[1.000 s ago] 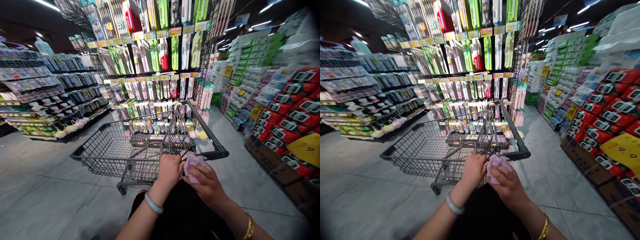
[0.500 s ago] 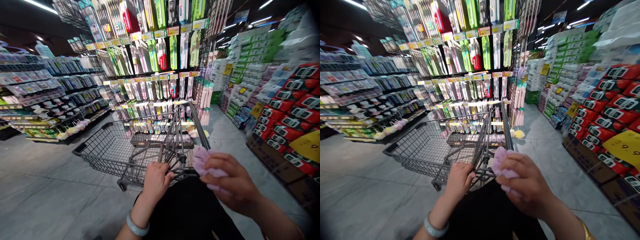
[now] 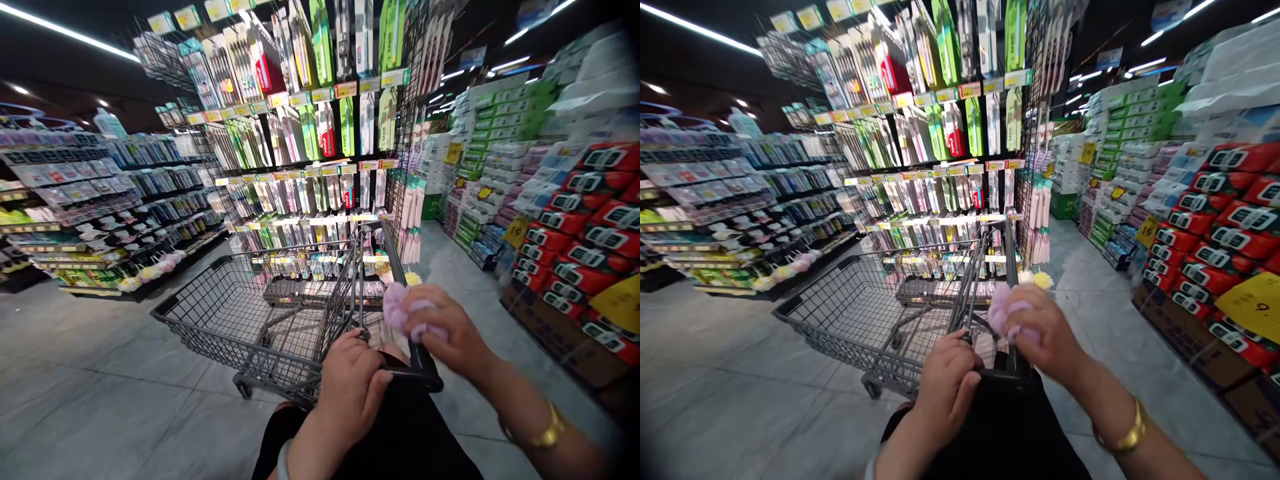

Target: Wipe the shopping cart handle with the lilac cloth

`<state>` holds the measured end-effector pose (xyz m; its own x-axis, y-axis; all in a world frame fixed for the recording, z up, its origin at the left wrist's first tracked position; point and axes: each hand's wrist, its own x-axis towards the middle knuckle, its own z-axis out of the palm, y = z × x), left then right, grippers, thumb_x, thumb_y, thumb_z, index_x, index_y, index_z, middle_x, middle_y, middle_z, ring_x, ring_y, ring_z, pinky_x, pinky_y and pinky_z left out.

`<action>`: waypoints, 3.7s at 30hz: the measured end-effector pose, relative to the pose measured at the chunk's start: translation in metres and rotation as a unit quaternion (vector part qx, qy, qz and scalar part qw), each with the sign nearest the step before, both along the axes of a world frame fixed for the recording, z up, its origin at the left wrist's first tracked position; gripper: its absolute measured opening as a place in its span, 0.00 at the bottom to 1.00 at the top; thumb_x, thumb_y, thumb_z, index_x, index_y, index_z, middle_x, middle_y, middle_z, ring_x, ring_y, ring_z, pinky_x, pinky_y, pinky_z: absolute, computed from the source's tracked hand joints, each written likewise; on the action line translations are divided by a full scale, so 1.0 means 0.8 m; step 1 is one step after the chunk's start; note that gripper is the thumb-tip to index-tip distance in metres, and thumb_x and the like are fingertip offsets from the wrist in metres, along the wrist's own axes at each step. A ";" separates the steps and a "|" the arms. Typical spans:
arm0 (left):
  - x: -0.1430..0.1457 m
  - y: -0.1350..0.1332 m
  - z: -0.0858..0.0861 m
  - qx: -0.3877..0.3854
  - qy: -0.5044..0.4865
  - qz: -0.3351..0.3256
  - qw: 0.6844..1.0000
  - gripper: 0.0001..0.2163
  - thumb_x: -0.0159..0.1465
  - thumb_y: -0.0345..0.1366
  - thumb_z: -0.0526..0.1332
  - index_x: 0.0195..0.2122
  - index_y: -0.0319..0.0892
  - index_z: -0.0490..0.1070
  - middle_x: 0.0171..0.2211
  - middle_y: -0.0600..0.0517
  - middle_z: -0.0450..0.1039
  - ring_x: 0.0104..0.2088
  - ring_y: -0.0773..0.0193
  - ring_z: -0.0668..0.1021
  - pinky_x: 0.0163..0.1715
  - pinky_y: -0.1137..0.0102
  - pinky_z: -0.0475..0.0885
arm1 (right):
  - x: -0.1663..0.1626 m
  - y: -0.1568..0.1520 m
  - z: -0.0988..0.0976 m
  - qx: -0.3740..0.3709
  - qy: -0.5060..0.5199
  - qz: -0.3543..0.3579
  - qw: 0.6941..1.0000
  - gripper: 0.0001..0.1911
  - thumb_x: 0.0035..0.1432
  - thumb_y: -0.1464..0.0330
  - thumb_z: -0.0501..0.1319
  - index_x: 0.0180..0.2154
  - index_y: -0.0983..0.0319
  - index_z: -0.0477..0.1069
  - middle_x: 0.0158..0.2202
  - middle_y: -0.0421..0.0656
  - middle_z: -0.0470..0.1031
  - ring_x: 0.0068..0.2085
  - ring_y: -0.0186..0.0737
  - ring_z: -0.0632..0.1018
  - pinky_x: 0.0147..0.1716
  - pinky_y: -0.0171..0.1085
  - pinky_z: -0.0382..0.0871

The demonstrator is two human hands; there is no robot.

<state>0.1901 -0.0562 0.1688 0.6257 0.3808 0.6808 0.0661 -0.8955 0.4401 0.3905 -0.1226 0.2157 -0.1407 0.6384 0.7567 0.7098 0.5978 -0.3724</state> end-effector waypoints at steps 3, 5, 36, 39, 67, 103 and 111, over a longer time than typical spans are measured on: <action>-0.005 0.002 -0.004 0.032 -0.024 0.008 0.999 0.15 0.69 0.41 0.46 0.31 0.43 0.68 0.26 0.51 0.69 0.31 0.63 0.73 0.51 0.56 0.68 | -0.003 0.002 -0.002 -0.072 -0.026 0.094 0.993 0.07 0.53 0.72 0.57 0.29 0.58 0.74 0.39 0.44 0.72 0.47 0.45 0.72 0.51 0.47 0.66; -0.010 0.001 -0.005 0.048 -0.035 0.013 0.998 0.13 0.68 0.38 0.47 0.31 0.43 0.67 0.25 0.52 0.68 0.31 0.63 0.73 0.51 0.56 0.69 | 0.004 0.010 -0.005 -0.068 -0.025 0.092 0.993 0.08 0.54 0.72 0.57 0.29 0.58 0.74 0.40 0.45 0.73 0.47 0.45 0.72 0.49 0.46 0.67; -0.040 -0.011 -0.012 0.077 -0.058 0.048 0.994 0.10 0.65 0.35 0.49 0.30 0.43 0.65 0.25 0.52 0.68 0.30 0.64 0.73 0.43 0.61 0.73 | -0.052 0.085 0.040 -0.178 -0.221 0.083 0.955 0.15 0.52 0.80 0.58 0.38 0.58 0.76 0.42 0.44 0.72 0.48 0.42 0.70 0.51 0.43 0.64; -0.044 -0.012 -0.014 0.084 -0.066 0.055 0.993 0.11 0.66 0.37 0.48 0.29 0.43 0.66 0.25 0.51 0.68 0.30 0.63 0.73 0.40 0.63 0.73 | -0.053 0.079 0.040 -0.195 -0.219 0.186 0.938 0.19 0.51 0.79 0.59 0.41 0.55 0.76 0.44 0.41 0.72 0.49 0.38 0.70 0.49 0.39 0.65; -0.047 -0.006 -0.015 0.084 -0.036 0.046 0.995 0.14 0.68 0.39 0.46 0.29 0.43 0.66 0.23 0.53 0.66 0.28 0.65 0.73 0.49 0.60 0.72 | -0.025 -0.051 -0.072 0.092 -0.029 -0.066 0.993 0.08 0.55 0.66 0.64 0.37 0.46 0.78 0.42 0.42 0.75 0.50 0.53 0.73 0.47 0.51 0.72; -0.100 -0.003 0.000 -0.013 -0.100 0.054 0.993 0.14 0.67 0.33 0.47 0.25 0.42 0.63 0.20 0.54 0.67 0.24 0.69 0.73 0.42 0.64 0.75 | -0.067 0.013 0.011 -0.077 -0.200 0.127 0.969 0.07 0.53 0.71 0.59 0.34 0.56 0.73 0.43 0.43 0.75 0.53 0.48 0.70 0.54 0.49 0.62; -0.132 -0.004 0.006 -0.049 -0.107 0.055 0.991 0.15 0.68 0.31 0.48 0.23 0.42 0.63 0.19 0.55 0.67 0.24 0.69 0.73 0.43 0.64 0.76 | -0.056 0.060 -0.009 -0.021 -0.132 -0.034 0.990 0.07 0.55 0.71 0.58 0.30 0.58 0.74 0.42 0.45 0.74 0.50 0.49 0.70 0.53 0.52 0.61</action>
